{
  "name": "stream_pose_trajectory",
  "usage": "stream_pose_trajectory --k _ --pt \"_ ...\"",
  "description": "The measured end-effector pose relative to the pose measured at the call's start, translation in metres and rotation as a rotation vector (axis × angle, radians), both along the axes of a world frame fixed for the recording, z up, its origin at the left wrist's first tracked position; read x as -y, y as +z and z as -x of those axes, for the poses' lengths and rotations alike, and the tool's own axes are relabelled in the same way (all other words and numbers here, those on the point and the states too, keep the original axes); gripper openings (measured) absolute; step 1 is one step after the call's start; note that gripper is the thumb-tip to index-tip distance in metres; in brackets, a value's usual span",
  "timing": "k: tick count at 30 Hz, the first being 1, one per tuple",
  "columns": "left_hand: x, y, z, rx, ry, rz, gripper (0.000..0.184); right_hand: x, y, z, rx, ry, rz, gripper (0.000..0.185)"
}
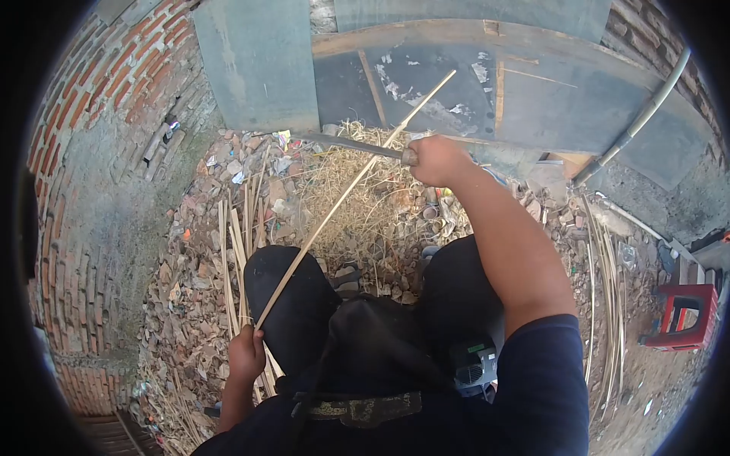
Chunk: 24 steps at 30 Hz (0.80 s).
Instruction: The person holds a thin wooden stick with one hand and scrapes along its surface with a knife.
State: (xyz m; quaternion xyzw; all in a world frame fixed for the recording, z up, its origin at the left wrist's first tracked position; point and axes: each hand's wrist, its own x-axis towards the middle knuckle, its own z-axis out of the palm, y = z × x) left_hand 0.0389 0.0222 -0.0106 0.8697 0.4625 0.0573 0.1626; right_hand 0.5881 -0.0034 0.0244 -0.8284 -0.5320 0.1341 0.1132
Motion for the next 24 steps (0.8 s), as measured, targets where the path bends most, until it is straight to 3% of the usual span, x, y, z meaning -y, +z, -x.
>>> stream_pose_trajectory --k 3,7,10,15,18,22,24 --pt "-0.002 0.001 -0.007 0.051 -0.012 0.071 0.032 0.000 0.013 0.028 0.109 0.191 -0.004 0.026" --pt "-0.001 0.000 -0.008 0.107 0.007 0.101 0.033 -0.006 0.002 0.013 -0.018 0.044 -0.124 0.031" --pt "-0.001 0.002 -0.006 0.086 0.006 0.071 0.033 -0.010 -0.012 0.000 -0.060 -0.048 -0.050 0.035" --pt "-0.006 0.003 0.002 0.077 -0.002 0.144 0.035 -0.008 0.011 0.039 0.107 0.194 -0.024 0.025" --pt "-0.006 -0.003 -0.002 0.128 -0.004 0.150 0.036 -0.009 0.007 0.028 0.015 0.182 -0.104 0.026" --pt "-0.006 -0.006 -0.002 0.138 -0.004 0.124 0.037 -0.015 -0.015 0.003 -0.106 -0.032 -0.226 0.028" --pt "-0.005 -0.001 -0.001 0.119 -0.011 0.132 0.037 -0.010 -0.010 0.006 -0.090 -0.008 -0.169 0.030"
